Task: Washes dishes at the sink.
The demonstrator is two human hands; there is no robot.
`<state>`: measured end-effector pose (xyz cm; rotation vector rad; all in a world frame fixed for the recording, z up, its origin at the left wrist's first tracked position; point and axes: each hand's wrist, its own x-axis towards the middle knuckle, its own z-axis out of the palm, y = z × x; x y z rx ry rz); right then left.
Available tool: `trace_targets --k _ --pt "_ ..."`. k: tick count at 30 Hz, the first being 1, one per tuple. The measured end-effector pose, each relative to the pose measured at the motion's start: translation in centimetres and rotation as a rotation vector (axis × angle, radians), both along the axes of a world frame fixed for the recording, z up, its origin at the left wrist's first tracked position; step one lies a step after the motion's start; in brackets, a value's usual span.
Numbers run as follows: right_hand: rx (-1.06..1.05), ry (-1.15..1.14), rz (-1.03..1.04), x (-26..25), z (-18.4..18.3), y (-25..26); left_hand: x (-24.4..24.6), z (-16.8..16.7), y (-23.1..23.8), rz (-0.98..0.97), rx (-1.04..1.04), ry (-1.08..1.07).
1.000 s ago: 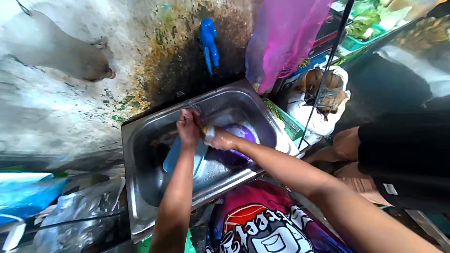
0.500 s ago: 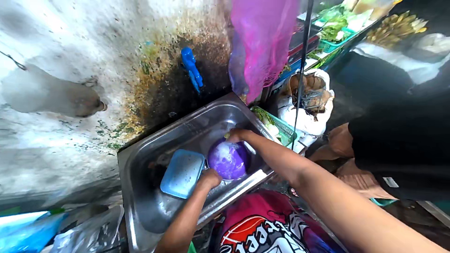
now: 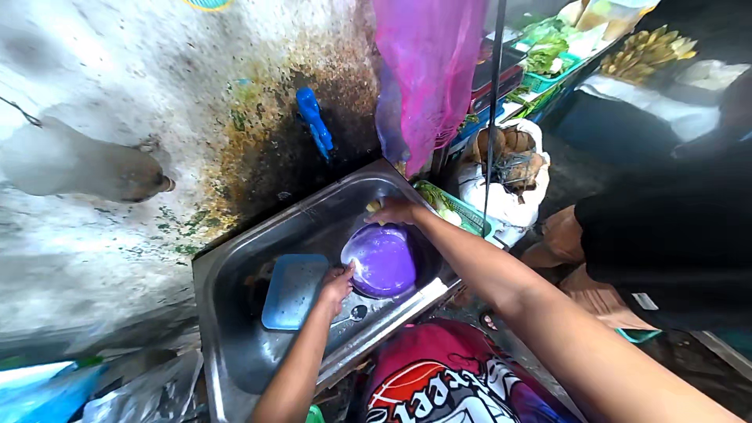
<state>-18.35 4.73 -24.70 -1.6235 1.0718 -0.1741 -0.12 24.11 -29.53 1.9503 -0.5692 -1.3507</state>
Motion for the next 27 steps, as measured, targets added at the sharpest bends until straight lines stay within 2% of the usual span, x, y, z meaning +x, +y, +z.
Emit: trace_targets --k 2,5,7,9,13,18,22,23,25,27 --pt "-0.175 0.060 0.145 0.2 1.2 0.3 -0.7 -0.3 0.0 -0.067 -0.156 -0.120" --pt "-0.350 0.151 0.325 0.4 2.6 1.4 -1.1 0.8 0.1 -0.168 -0.284 -0.042" --pt "-0.368 0.063 0.356 -0.2 3.0 1.8 -1.0 2.8 0.6 -0.216 -0.361 0.097" --pt "-0.344 -0.048 0.351 -0.8 3.3 2.0 -1.0 4.7 0.6 -0.227 -0.480 0.105" --pt "-0.176 -0.080 0.284 -1.0 4.3 2.3 -2.7 6.1 -0.6 -0.345 -0.620 -0.311" --pt "-0.244 0.299 0.213 0.8 2.0 0.0 -6.9 6.9 -1.3 -0.450 -0.610 -0.609" --pt "-0.321 0.637 0.468 1.3 4.7 0.0 -9.0 5.9 -0.9 -0.667 -0.501 -0.851" --pt "-0.346 0.673 0.500 1.4 4.6 0.2 -9.2 5.0 -0.9 -0.771 -0.455 -0.857" --pt "-0.399 0.691 0.463 1.9 2.5 0.9 -8.6 2.5 -1.3 -0.922 -0.367 -0.715" --pt "-0.434 0.674 0.357 2.1 -0.7 1.7 -7.3 0.8 -1.6 -0.836 -0.271 -0.684"
